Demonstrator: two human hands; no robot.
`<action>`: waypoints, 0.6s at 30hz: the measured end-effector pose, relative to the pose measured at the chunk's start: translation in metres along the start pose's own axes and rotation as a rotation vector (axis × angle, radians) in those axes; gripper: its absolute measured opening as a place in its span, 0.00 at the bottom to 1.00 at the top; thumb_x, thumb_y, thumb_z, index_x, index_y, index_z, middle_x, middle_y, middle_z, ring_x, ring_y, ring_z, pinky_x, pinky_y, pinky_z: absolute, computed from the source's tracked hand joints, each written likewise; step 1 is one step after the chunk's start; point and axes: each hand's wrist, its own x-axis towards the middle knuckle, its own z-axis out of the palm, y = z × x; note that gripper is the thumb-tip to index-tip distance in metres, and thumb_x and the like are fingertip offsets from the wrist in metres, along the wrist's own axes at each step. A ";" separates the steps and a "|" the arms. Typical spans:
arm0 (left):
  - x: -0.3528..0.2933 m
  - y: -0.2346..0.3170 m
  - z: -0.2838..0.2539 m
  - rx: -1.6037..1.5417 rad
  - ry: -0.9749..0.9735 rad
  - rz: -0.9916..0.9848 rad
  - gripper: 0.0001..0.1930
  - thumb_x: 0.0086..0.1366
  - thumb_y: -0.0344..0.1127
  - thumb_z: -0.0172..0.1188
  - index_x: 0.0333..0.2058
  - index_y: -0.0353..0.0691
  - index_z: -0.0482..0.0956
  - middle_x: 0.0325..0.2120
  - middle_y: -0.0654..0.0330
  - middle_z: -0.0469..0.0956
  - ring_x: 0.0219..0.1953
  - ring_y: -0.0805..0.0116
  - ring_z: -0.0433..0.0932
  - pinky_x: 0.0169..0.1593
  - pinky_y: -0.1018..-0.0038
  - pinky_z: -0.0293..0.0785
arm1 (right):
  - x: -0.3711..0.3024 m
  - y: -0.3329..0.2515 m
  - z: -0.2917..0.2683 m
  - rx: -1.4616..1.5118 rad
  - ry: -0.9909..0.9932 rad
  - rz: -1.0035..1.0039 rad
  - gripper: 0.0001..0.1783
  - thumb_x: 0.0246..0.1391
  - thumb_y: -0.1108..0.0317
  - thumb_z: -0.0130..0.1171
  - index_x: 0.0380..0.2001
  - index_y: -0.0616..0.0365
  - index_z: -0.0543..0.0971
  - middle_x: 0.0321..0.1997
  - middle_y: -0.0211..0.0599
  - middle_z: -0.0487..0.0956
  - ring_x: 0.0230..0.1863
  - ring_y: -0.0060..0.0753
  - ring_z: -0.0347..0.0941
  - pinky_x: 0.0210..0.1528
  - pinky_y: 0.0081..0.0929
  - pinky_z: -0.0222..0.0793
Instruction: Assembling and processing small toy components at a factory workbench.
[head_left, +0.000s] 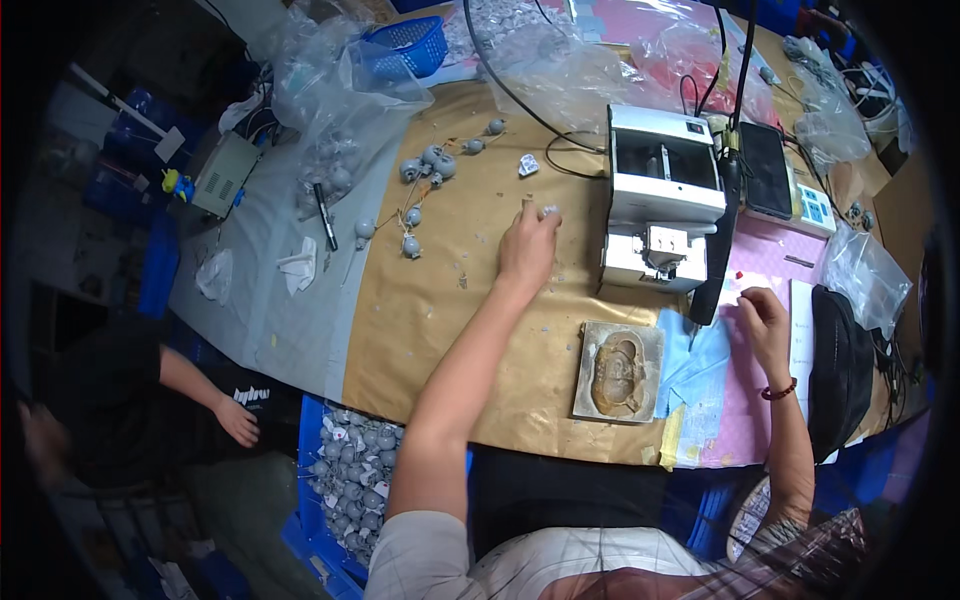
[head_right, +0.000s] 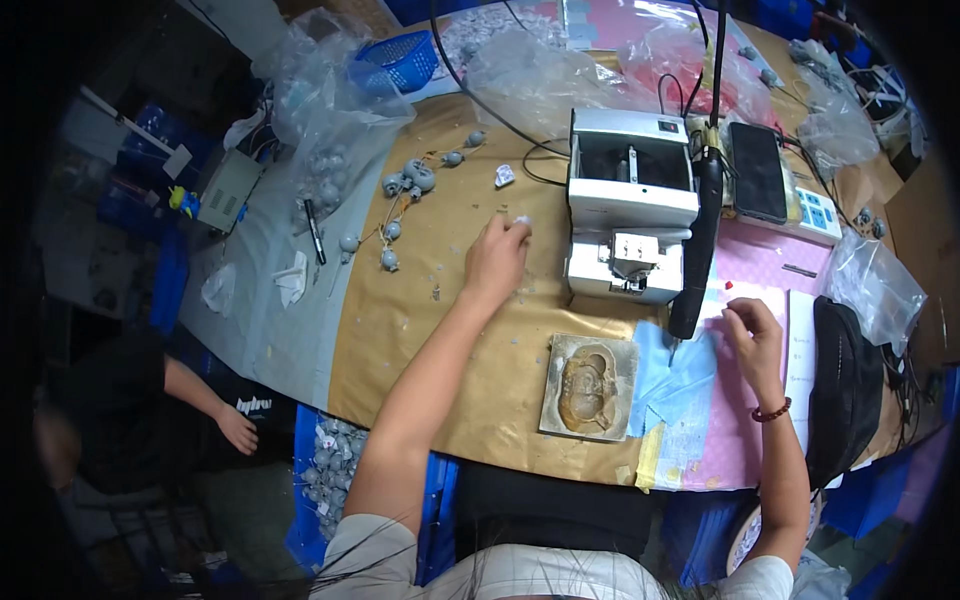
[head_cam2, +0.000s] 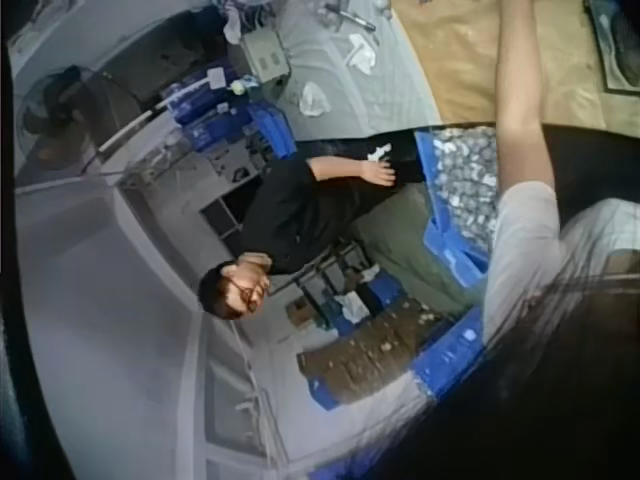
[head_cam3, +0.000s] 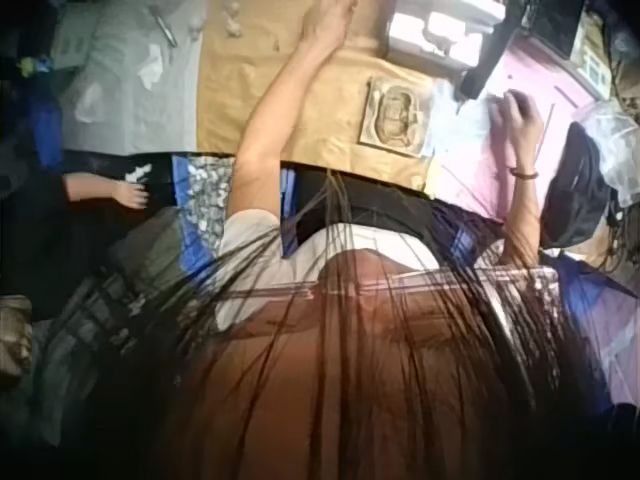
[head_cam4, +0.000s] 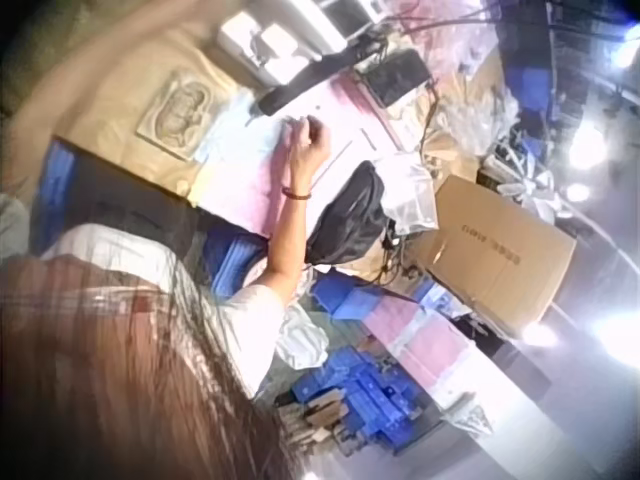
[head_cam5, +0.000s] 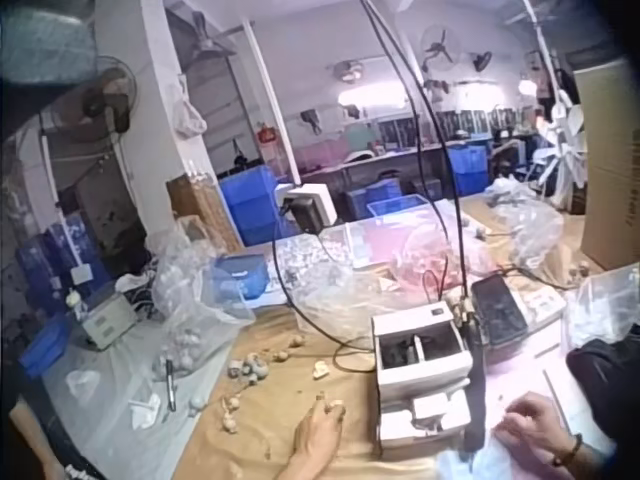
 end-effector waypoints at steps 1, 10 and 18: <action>-0.014 0.001 -0.012 -0.062 -0.004 0.034 0.09 0.61 0.32 0.61 0.41 0.46 0.82 0.36 0.52 0.77 0.37 0.50 0.79 0.39 0.59 0.77 | -0.002 -0.001 -0.003 0.107 -0.003 0.050 0.05 0.59 0.78 0.61 0.39 0.63 0.79 0.36 0.29 0.78 0.36 0.18 0.74 0.40 0.18 0.70; -0.101 0.084 -0.061 -0.192 -0.211 0.621 0.10 0.59 0.31 0.58 0.41 0.44 0.79 0.37 0.61 0.78 0.41 0.63 0.79 0.42 0.69 0.75 | -0.029 -0.104 0.057 0.144 -0.293 -0.240 0.05 0.55 0.79 0.63 0.36 0.63 0.80 0.34 0.33 0.79 0.32 0.21 0.74 0.35 0.20 0.71; -0.119 0.098 -0.046 -0.407 -0.247 0.319 0.12 0.51 0.34 0.70 0.35 0.42 0.81 0.42 0.62 0.82 0.55 0.56 0.77 0.51 0.62 0.73 | -0.049 -0.113 0.081 0.110 -0.361 -0.348 0.06 0.52 0.76 0.69 0.33 0.62 0.81 0.31 0.35 0.80 0.31 0.27 0.76 0.34 0.23 0.71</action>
